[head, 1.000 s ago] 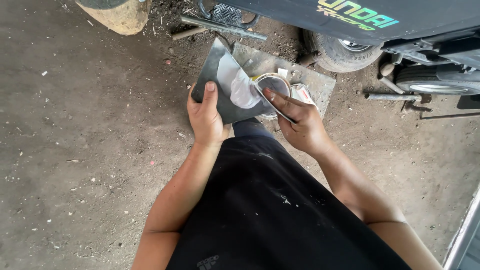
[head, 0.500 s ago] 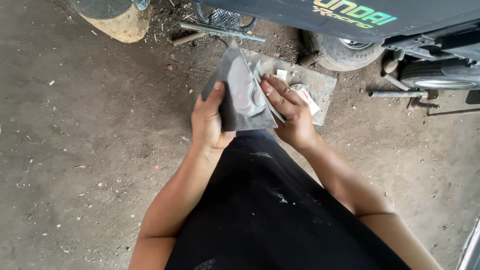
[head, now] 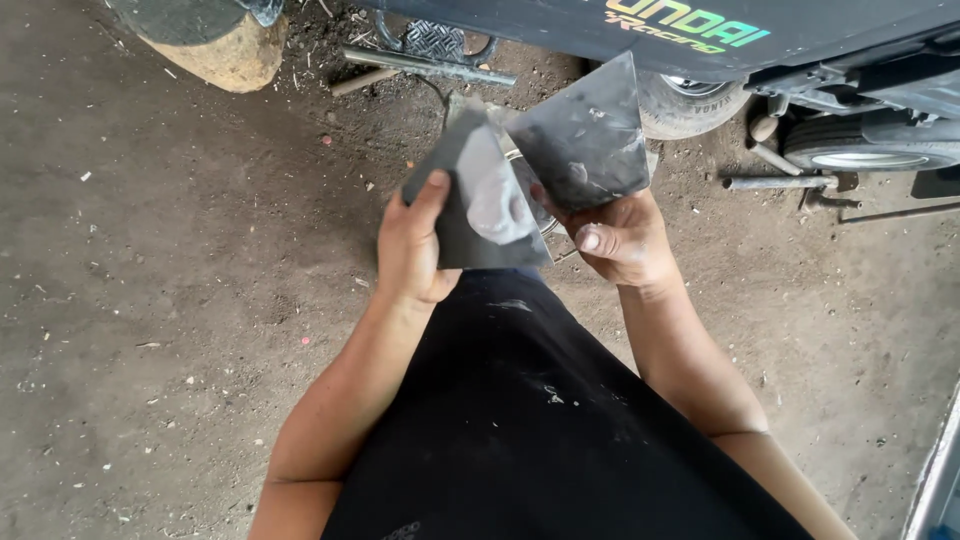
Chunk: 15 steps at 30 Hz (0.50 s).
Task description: The person mixes a grey paste from a can with a red substance from a tube onto a metal scraper. They then apply the mixed paste to a damaged area on the side of a black car, smoothing it over the surface.
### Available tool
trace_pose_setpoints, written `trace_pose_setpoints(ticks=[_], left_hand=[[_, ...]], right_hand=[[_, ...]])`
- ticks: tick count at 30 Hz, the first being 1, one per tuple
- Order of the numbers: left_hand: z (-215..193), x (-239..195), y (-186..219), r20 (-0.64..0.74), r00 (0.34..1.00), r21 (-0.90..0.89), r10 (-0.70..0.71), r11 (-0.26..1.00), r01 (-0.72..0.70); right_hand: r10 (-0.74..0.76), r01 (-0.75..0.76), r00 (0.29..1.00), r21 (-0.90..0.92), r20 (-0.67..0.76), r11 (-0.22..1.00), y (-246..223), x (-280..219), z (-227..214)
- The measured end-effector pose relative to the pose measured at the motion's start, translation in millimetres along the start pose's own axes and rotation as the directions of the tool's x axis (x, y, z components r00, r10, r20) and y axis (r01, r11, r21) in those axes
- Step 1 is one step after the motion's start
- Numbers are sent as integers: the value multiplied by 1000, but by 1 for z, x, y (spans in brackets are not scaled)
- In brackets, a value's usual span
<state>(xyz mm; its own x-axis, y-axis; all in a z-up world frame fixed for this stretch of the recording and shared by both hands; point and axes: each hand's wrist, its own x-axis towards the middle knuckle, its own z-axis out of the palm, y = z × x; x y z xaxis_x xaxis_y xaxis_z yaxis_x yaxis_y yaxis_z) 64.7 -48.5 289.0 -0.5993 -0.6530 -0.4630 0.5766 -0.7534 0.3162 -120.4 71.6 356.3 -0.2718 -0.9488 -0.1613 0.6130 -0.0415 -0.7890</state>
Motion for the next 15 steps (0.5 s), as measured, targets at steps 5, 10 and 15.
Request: trace_pose_setpoints(ticks=[5, 10, 15], left_hand=[[7, -13, 19, 171, 935, 146, -311, 947, 288], [13, -16, 25, 256, 855, 400, -452, 854, 332], [25, -18, 43, 375, 798, 703, -472, 706, 87]], right_hand=[[34, -22, 990, -86, 138, 996, -14, 10, 2], [273, -264, 947, -71, 167, 962, -14, 9, -6], [375, -359, 906, -115, 194, 926, 1, 13, -28]])
